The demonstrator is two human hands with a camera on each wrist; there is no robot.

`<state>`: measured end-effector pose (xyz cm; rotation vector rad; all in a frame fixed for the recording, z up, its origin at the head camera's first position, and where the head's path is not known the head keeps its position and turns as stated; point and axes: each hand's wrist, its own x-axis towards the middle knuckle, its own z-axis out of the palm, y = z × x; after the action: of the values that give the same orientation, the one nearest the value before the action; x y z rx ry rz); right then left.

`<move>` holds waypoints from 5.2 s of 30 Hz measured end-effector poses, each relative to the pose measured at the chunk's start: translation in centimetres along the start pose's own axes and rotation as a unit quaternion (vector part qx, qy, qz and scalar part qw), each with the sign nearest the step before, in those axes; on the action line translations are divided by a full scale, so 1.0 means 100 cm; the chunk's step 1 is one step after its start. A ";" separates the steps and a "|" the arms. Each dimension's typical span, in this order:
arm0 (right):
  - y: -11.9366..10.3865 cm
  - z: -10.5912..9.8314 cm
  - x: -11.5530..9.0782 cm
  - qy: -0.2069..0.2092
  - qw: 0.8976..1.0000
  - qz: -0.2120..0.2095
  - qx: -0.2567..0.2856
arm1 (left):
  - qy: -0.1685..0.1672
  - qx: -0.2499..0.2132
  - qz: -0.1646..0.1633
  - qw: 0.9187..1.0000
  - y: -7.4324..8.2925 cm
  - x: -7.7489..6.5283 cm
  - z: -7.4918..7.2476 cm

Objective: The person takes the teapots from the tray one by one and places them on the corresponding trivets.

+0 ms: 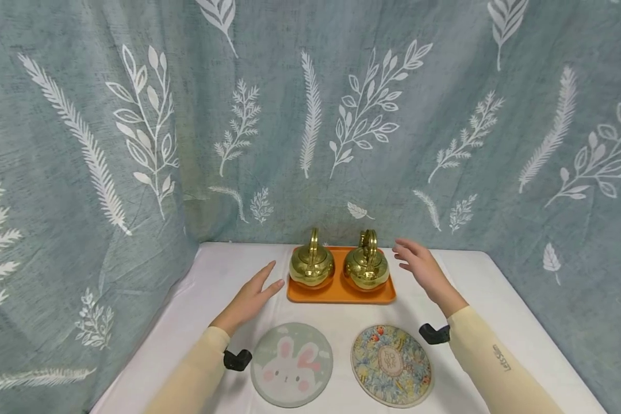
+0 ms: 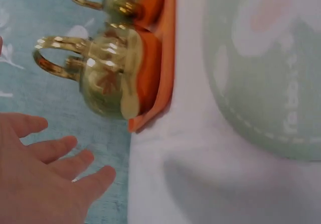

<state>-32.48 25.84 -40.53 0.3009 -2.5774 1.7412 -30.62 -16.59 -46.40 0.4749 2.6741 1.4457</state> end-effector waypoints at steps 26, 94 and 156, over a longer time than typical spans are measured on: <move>0.017 0.015 0.036 0.016 0.995 0.045 0.082 | -0.025 -0.142 -0.019 0.989 -0.029 0.031 0.004; 0.008 0.043 0.069 0.026 0.976 0.080 0.199 | 0.015 -0.099 -0.046 0.994 -0.057 0.051 0.054; -0.028 0.024 -0.009 -0.011 0.981 0.021 0.191 | 0.021 -0.078 -0.035 0.996 -0.061 0.051 0.055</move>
<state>-30.87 22.78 -38.98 0.2721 -2.2601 2.2531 -35.82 -13.70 -54.02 0.3374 2.5548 1.6445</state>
